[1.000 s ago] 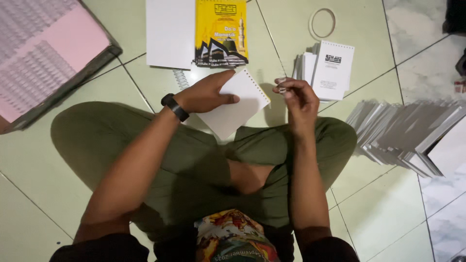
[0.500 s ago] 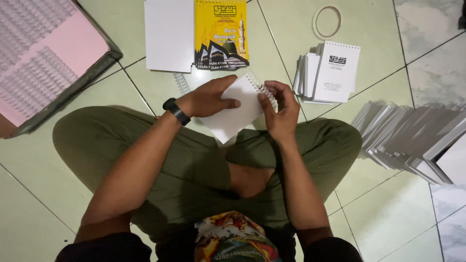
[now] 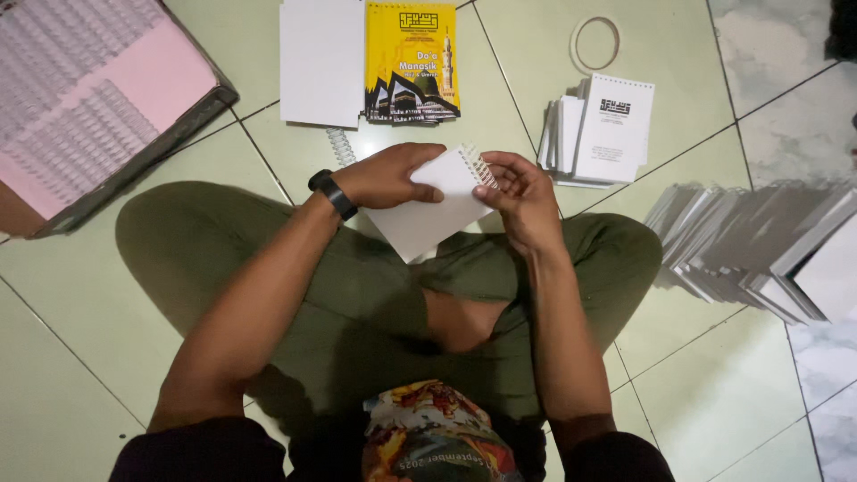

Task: The person sits on a tiled floor and assembles spiral-bound notebooks by inserting spiral bindings into punched holes. They handle loose paper sheets, spiral bindings, and yellow covers, then place the completed notebooks into a pink-lined box.

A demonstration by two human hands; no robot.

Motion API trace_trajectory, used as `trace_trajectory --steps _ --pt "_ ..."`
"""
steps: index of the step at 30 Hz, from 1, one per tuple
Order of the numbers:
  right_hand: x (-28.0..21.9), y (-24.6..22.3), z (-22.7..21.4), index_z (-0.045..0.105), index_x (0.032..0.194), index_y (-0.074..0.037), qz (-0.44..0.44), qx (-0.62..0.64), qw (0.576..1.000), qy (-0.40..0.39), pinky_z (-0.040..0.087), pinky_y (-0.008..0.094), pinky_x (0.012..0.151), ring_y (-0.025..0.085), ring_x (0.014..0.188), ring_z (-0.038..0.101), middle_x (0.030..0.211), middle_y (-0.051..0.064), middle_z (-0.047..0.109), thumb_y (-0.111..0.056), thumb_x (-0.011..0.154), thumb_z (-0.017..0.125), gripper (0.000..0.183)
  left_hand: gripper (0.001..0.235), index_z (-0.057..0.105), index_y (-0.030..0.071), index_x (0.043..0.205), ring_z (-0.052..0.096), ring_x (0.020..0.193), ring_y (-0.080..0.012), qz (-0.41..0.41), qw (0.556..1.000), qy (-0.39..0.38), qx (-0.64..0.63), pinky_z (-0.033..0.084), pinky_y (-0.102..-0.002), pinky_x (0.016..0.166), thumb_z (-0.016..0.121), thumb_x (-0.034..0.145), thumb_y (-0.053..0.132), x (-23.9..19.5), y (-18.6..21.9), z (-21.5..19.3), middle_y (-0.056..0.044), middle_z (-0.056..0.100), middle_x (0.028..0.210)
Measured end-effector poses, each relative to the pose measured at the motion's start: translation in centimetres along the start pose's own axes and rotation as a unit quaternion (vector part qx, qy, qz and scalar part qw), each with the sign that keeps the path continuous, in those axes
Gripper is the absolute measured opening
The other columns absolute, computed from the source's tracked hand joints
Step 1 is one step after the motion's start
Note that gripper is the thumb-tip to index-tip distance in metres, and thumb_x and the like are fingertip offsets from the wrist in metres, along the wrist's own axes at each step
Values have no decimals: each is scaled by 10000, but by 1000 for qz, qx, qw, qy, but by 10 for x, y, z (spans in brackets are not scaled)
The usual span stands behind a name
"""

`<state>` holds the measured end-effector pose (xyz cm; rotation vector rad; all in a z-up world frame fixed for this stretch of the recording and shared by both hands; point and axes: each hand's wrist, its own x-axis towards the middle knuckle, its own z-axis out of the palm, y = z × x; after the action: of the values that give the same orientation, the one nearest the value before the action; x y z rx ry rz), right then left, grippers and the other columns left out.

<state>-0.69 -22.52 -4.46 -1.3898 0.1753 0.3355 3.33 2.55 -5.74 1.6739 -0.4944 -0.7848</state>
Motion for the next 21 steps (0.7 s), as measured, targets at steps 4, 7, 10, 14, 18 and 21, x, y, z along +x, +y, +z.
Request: trace_trajectory --steps 4,7,10,14,18,21 --pt "-12 -10 -1 656 1240 53 31 8 998 -51 593 213 732 77 788 710 962 82 718 70 823 774 434 604 548 46 1442 579 1294 -415 27 1000 6 12 399 -535 1130 755 908 240 -5 1 12 -238 629 1370" --pt "-13 5 -10 677 1195 44 14 -39 996 -78 560 174 669 58 743 676 883 51 694 37 848 765 358 583 580 96 1435 588 1301 -344 30 1000 8 0 402 -504 1136 764 905 255 -6 -19 23 -166 650 1373" --pt "-15 21 -16 697 1118 37 13 -61 997 -43 592 184 677 60 721 660 855 39 679 26 728 889 435 577 607 126 1414 612 1269 -309 33 999 21 8 415 -474 1133 787 885 272 -10 -30 31 -133 686 1311" --pt "-27 5 -10 665 1222 53 -12 -112 992 -55 604 237 724 105 813 602 930 74 664 -27 728 917 560 592 572 31 1417 566 1306 -401 53 997 49 38 398 -522 1143 769 888 210 -22 0 40 -245 643 1340" --pt "-46 -26 1 664 1354 -71 -57 -184 979 -69 549 295 840 130 935 550 992 45 662 -244 928 806 481 663 507 -21 1455 494 1359 -488 57 994 51 81 345 -583 1184 757 899 239 -26 14 55 -322 576 1394" --pt "-39 -10 -9 720 1125 4 -73 -165 982 -63 534 289 744 138 794 584 831 63 653 -160 938 791 259 647 506 -35 1451 520 1335 -485 33 995 41 82 361 -574 1170 737 911 237 -35 29 66 -312 598 1374"
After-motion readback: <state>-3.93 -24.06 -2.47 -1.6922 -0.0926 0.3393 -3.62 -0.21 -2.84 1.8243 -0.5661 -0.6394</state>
